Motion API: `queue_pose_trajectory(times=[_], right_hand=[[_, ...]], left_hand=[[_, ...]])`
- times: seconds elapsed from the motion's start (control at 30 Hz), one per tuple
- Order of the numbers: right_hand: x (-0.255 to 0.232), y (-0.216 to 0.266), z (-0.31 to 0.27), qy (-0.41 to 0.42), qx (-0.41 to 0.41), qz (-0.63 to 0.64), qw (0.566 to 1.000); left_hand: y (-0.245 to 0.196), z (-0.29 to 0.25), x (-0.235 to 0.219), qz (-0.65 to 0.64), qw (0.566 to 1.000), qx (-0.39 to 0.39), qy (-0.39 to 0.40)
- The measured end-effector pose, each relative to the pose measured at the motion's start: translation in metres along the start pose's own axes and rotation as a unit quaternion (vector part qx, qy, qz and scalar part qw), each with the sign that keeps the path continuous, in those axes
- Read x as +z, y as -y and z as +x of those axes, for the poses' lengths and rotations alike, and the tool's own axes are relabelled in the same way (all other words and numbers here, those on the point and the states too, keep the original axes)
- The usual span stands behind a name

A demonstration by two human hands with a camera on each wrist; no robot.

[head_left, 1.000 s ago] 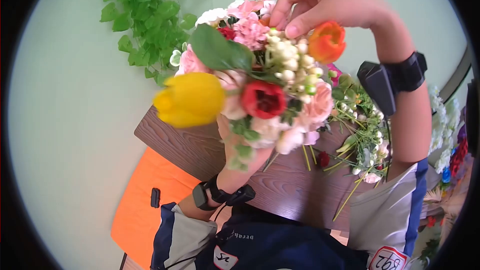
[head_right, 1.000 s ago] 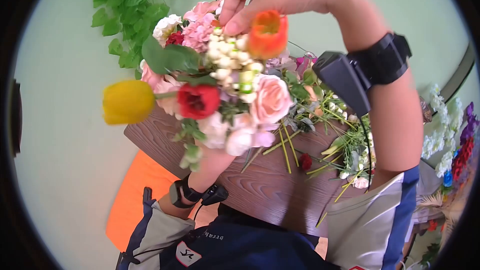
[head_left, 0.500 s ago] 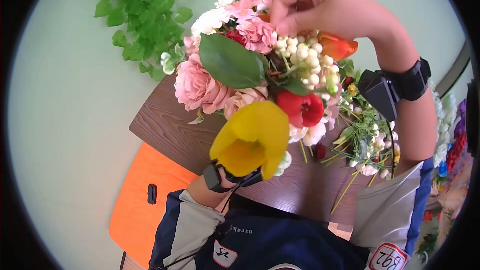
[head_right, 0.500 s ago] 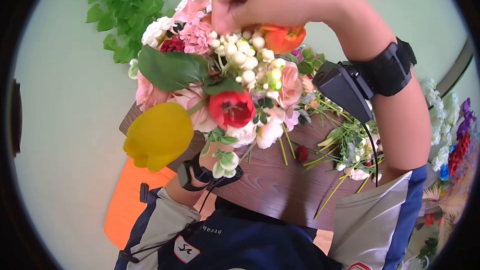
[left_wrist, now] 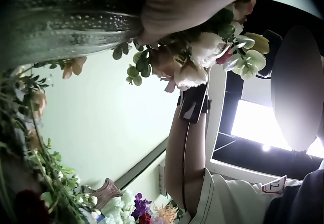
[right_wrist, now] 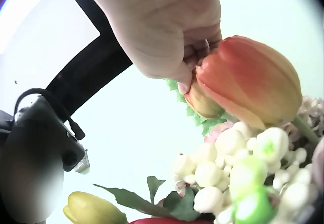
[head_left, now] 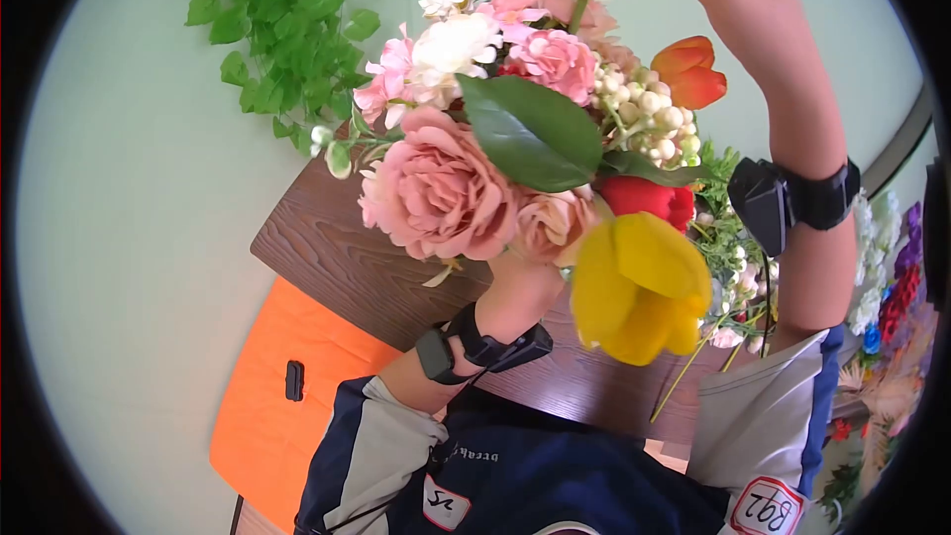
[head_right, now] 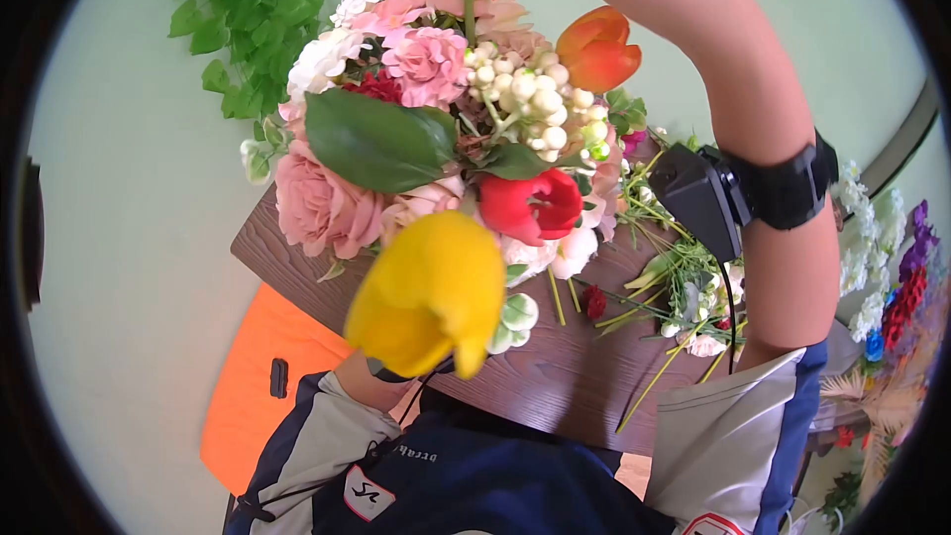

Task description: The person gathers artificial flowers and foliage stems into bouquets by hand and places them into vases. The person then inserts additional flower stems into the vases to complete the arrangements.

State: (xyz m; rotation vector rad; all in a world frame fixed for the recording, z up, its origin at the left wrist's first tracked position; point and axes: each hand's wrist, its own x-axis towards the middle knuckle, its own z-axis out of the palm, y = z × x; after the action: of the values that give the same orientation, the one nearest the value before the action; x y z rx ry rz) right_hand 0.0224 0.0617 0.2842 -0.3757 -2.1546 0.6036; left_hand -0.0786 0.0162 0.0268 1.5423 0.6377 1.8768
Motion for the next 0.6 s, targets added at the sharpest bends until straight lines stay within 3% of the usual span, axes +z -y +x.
queue_pose_trajectory(times=[0.03,0.1,0.13,0.17,0.23,0.3,0.37,0.4,0.5,0.6], right_hand=[[0.001,0.003,-0.001,0.003,0.003,0.0,1.0],[0.0,0.005,-0.004,0.044,0.108,-0.097,0.988],[-0.007,-0.006,-0.007,0.117,-0.055,-0.148,0.98],[-0.003,-0.011,-0.006,0.12,-0.054,-0.151,0.98],[0.002,-0.015,-0.003,0.044,-0.095,-0.101,0.989],[0.001,-0.014,-0.001,0.04,-0.132,-0.149,0.979],[0.001,-0.016,0.004,-0.036,-0.181,-0.147,0.972],[-0.003,0.0,0.001,-0.008,-0.162,-0.208,0.965],[-0.014,-0.013,-0.022,-0.088,-0.133,-0.184,0.97],[-0.012,-0.014,-0.014,0.002,-0.09,-0.211,0.973]], left_hand=[[-0.001,0.002,-0.001,0.002,1.0,-0.003,-0.002],[0.002,0.008,0.009,0.009,1.0,-0.01,-0.007],[0.003,0.01,0.009,0.013,1.0,-0.013,-0.009],[0.002,0.012,0.006,0.012,1.0,-0.013,-0.01],[0.002,0.018,0.005,0.013,1.0,-0.014,-0.012],[-0.003,0.018,-0.003,0.013,1.0,-0.015,-0.013],[-0.003,0.029,-0.005,0.012,1.0,-0.015,-0.011],[-0.005,0.026,-0.008,0.012,1.0,-0.014,-0.008],[0.004,0.02,0.006,0.032,0.999,-0.001,0.01],[0.005,0.018,0.005,0.042,0.999,-0.003,0.017]])
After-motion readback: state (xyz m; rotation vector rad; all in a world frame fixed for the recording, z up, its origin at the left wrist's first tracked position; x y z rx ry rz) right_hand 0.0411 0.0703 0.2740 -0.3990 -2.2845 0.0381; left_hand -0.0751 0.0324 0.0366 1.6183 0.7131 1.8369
